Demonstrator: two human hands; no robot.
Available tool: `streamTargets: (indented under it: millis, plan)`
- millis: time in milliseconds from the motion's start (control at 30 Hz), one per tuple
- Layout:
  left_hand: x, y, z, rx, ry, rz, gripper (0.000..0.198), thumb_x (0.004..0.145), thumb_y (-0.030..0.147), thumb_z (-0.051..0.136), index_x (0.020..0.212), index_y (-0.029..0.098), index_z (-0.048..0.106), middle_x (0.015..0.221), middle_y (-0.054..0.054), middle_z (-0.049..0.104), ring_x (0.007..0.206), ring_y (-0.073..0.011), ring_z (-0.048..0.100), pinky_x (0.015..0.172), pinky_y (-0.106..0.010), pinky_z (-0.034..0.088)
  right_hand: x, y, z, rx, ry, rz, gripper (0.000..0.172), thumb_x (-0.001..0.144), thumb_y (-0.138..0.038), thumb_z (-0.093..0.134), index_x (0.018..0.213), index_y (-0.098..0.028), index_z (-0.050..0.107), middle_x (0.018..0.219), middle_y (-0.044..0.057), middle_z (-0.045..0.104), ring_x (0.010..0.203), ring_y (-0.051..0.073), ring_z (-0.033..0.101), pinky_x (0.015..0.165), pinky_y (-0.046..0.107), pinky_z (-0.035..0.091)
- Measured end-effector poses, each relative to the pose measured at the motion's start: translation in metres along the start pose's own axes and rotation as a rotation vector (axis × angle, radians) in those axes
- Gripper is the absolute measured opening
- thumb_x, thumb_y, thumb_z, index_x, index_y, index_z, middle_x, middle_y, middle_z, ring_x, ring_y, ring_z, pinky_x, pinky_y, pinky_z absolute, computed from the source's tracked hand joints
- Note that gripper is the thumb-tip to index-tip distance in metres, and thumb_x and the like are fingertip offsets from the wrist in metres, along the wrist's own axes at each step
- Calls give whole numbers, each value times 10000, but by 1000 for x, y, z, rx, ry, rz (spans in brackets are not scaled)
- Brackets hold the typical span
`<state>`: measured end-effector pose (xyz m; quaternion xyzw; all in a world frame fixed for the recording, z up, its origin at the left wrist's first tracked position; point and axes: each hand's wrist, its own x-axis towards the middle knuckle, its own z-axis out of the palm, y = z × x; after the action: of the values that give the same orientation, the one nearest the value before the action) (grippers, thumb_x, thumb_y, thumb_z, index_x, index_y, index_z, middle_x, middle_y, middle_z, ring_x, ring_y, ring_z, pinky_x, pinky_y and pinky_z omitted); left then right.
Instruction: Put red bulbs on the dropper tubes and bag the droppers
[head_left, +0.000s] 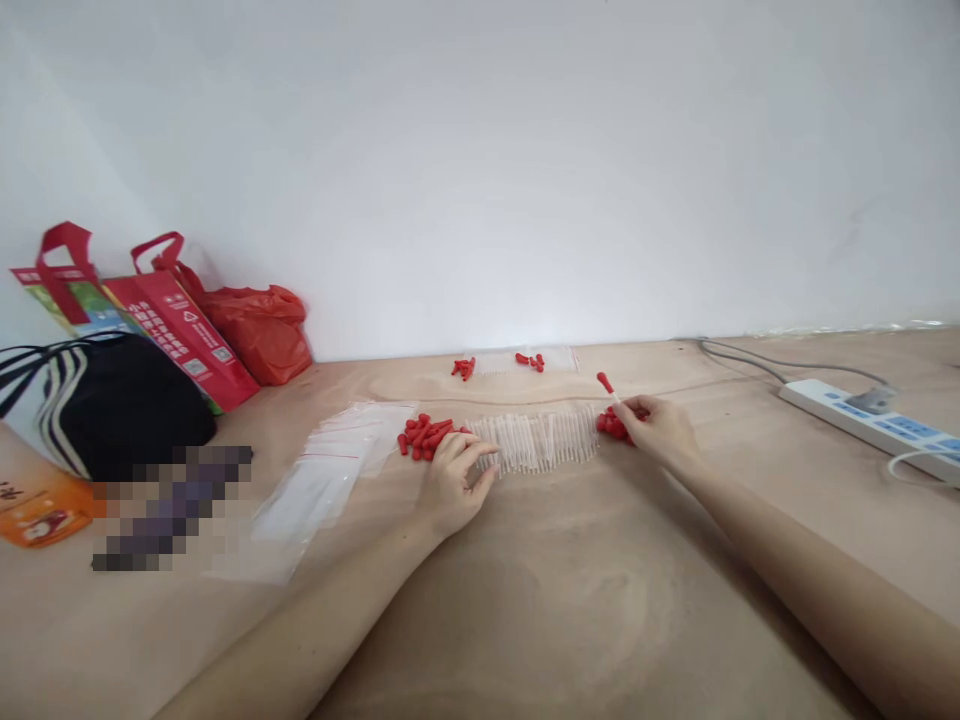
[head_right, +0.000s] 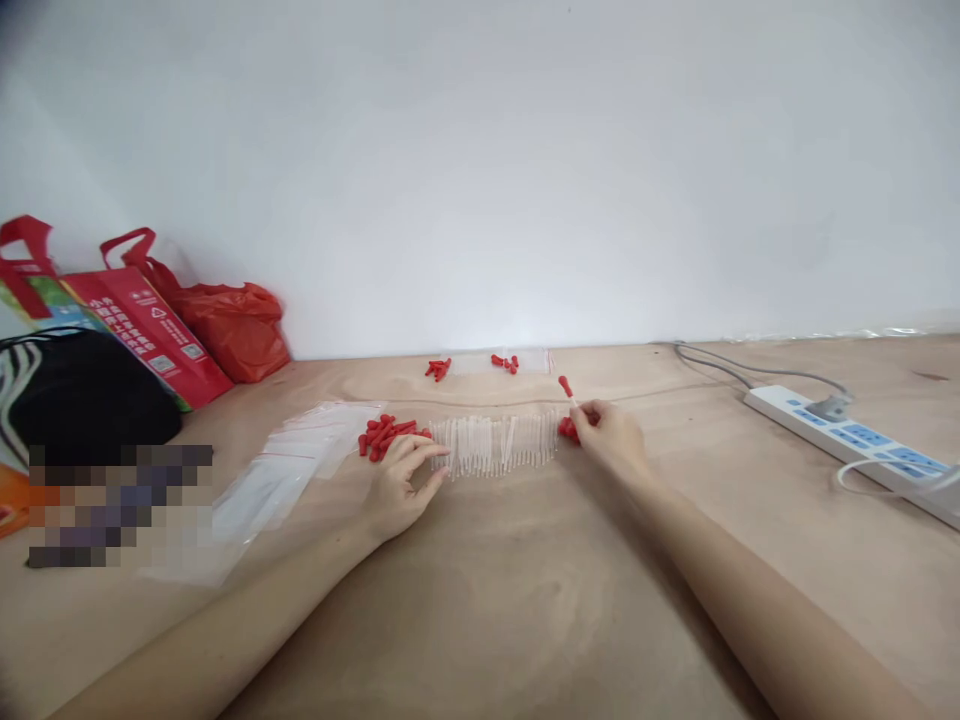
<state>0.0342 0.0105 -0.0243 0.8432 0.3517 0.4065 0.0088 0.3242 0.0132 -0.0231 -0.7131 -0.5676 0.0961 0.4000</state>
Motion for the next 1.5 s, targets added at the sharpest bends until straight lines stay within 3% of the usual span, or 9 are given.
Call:
streamTargets:
  millis: [167, 400, 533, 700, 867, 1133, 1300, 1400, 1500]
  plan:
    - [1, -2, 1, 82, 25, -60, 151, 728, 190, 572, 873, 206, 610, 841, -33, 565, 854, -200, 493, 794, -365, 397, 7, 5, -9, -157, -26, 76, 220, 733, -341, 485, 746, -206, 658, 686, 39, 680, 631, 171, 609, 534, 245, 374]
    - [2, -3, 1, 119, -15, -85, 125, 705, 200, 592, 826, 210, 620, 846, -29, 571, 861, -205, 500, 796, -372, 392, -7, -8, 5, -327, -8, -56, 240, 762, -330, 443, 837, -215, 639, 782, 40, 684, 758, 207, 603, 672, 307, 348]
    - [2, -4, 1, 143, -22, -102, 142, 697, 202, 603, 838, 211, 620, 864, -35, 568, 869, -210, 501, 798, -375, 390, -4, -7, 2, -389, 37, -117, 270, 775, -326, 411, 901, -204, 616, 767, 46, 680, 762, 223, 600, 742, 363, 319]
    - [1, -4, 1, 159, -27, -128, 154, 683, 206, 623, 836, 218, 623, 872, -33, 566, 874, -216, 498, 798, -379, 385, 14, 17, -17, -469, 118, 85, 302, 757, -346, 421, 925, -195, 622, 766, 80, 671, 768, 249, 597, 693, 356, 347]
    - [1, -4, 1, 154, -38, -134, 166, 675, 193, 630, 840, 212, 626, 875, -34, 566, 884, -217, 499, 802, -382, 379, 24, 43, -22, -483, -17, 175, 298, 730, -400, 450, 852, -227, 660, 829, 93, 669, 816, 273, 589, 675, 366, 369]
    - [0, -6, 3, 151, -34, -129, 166, 677, 200, 633, 842, 216, 627, 881, -34, 567, 880, -214, 496, 807, -381, 378, 24, 40, -25, -464, -85, 285, 357, 729, -480, 422, 750, -226, 672, 695, 91, 657, 782, 293, 589, 689, 402, 360]
    - [0, -5, 1, 163, -12, -149, 177, 666, 201, 642, 842, 215, 630, 888, -36, 566, 888, -219, 491, 813, -384, 378, 22, 38, -22, -380, 22, 110, 388, 745, -507, 410, 809, -214, 657, 764, 73, 661, 764, 255, 589, 684, 371, 359]
    - [-1, -3, 1, 170, -1, -165, 175, 663, 196, 639, 837, 214, 631, 886, -36, 568, 890, -221, 489, 810, -383, 382, 19, 38, -18, -295, 14, -94, 390, 733, -530, 439, 871, -227, 644, 763, 37, 660, 772, 219, 584, 686, 333, 352]
    - [-1, -3, 2, 172, -9, -168, 165, 669, 202, 631, 833, 217, 630, 880, -34, 572, 885, -220, 490, 804, -380, 386, 17, 37, -15, -358, 1, -183, 367, 728, -522, 456, 880, -244, 642, 756, 25, 660, 796, 226, 572, 716, 352, 325]
